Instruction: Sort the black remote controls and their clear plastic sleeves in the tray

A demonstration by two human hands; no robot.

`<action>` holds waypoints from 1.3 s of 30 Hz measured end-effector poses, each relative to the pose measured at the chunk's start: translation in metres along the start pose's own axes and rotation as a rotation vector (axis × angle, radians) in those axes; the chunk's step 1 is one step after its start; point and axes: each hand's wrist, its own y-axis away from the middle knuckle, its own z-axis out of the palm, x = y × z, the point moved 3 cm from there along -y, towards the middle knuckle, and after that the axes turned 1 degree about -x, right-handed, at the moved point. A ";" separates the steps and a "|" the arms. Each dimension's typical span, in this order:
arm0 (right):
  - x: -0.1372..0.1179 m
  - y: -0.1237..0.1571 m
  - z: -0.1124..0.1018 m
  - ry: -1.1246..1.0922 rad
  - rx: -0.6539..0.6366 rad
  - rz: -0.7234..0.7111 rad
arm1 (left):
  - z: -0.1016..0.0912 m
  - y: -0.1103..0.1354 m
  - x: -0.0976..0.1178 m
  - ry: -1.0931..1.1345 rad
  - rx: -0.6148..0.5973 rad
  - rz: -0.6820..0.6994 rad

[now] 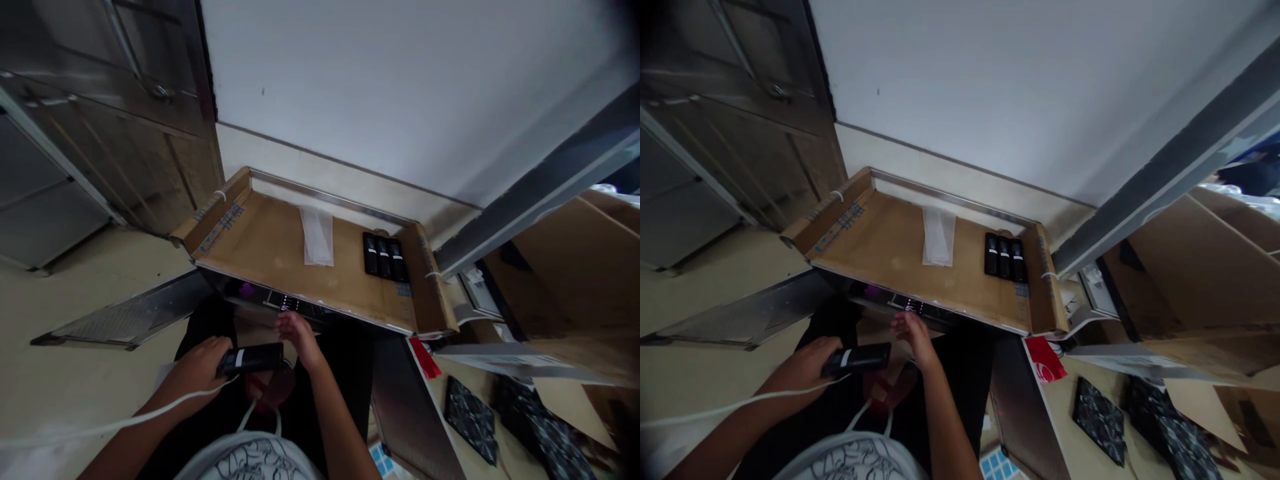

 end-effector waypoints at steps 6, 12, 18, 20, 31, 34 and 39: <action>-0.011 0.075 0.037 -0.007 -0.150 0.193 | 0.005 -0.028 0.002 -0.032 0.001 0.136; -0.004 0.077 0.044 -0.325 0.133 0.332 | 0.012 -0.034 0.026 -0.230 0.085 0.264; -0.016 0.078 0.031 -0.398 0.286 0.178 | 0.000 -0.016 0.039 -0.140 0.346 0.449; -0.018 0.080 0.030 -0.430 0.285 0.134 | -0.008 -0.007 0.040 -0.107 0.530 0.473; -0.040 0.098 0.046 -0.374 0.322 -0.010 | -0.025 -0.001 0.055 -0.138 0.649 0.430; -0.044 0.103 0.051 -0.296 0.331 -0.025 | -0.027 -0.001 0.057 -0.130 0.650 0.412; -0.057 0.118 0.062 0.009 0.294 -0.138 | -0.033 0.001 0.064 0.122 0.592 0.366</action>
